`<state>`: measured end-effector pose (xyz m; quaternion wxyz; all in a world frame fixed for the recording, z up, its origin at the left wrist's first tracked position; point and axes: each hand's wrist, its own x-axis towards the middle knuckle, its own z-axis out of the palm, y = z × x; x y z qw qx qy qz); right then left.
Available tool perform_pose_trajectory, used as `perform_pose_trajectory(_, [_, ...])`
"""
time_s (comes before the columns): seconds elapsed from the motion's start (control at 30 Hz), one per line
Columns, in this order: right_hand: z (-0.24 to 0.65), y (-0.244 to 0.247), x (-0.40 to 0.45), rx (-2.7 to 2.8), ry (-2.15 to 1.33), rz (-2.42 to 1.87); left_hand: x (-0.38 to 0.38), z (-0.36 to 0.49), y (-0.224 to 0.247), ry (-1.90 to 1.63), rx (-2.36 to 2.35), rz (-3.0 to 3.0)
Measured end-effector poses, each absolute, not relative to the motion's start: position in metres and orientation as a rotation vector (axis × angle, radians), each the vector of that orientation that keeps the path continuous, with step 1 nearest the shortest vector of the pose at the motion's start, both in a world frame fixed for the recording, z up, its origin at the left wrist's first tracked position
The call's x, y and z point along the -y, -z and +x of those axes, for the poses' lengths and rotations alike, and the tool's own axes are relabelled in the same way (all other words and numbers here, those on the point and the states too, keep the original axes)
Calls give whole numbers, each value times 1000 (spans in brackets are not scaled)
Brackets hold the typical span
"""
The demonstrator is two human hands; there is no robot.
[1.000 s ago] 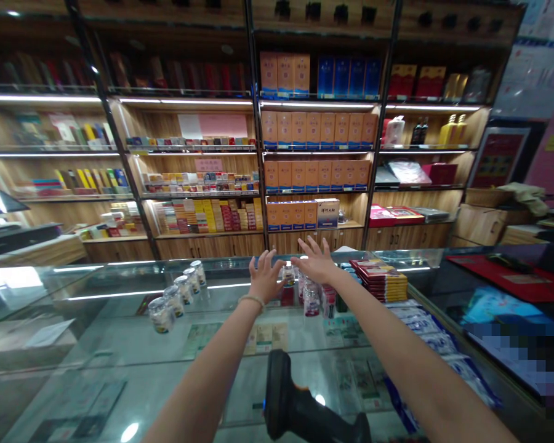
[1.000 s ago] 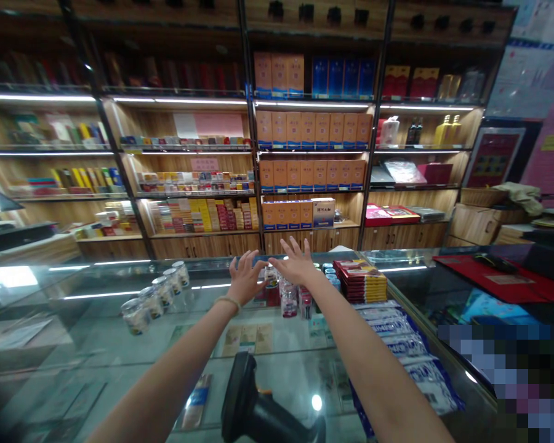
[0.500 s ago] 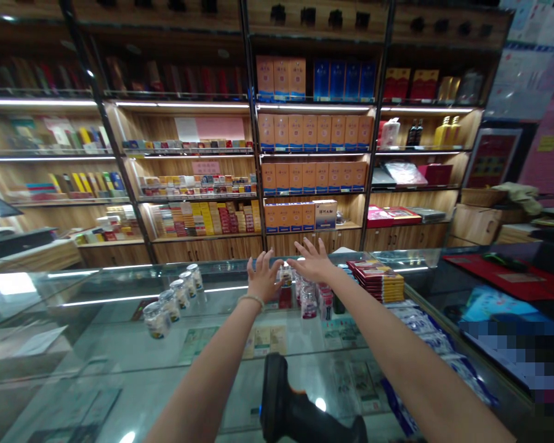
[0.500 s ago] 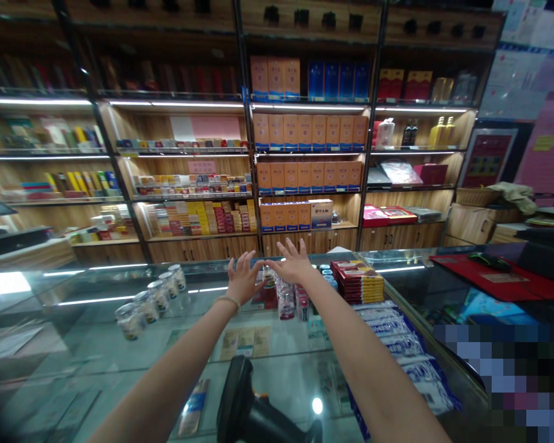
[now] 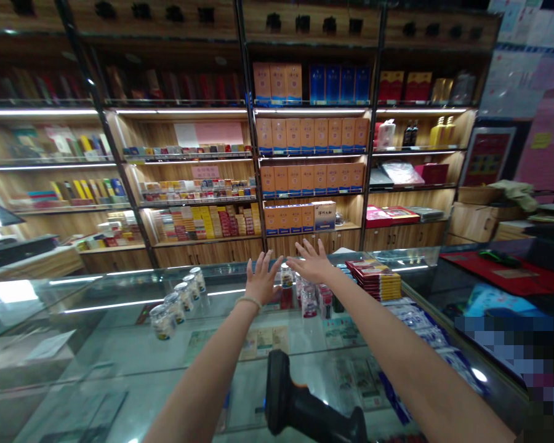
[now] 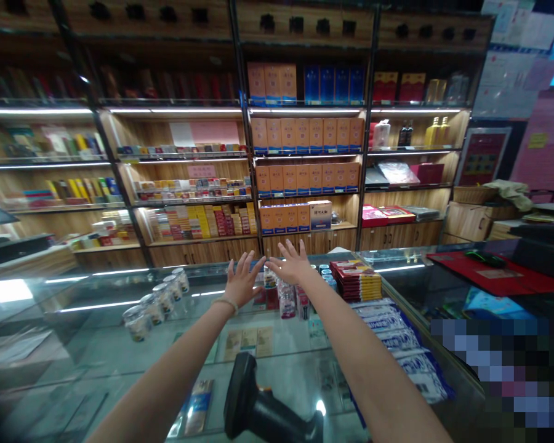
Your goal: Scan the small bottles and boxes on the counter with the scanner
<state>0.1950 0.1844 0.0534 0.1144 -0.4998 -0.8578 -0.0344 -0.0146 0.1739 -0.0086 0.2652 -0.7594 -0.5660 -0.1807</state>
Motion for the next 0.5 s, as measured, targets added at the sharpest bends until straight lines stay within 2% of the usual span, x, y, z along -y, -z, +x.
perform_pose_trajectory(0.5, [186,-61,-140,2462,283,-1367,-129,-32,-22,629,1506,-2002])
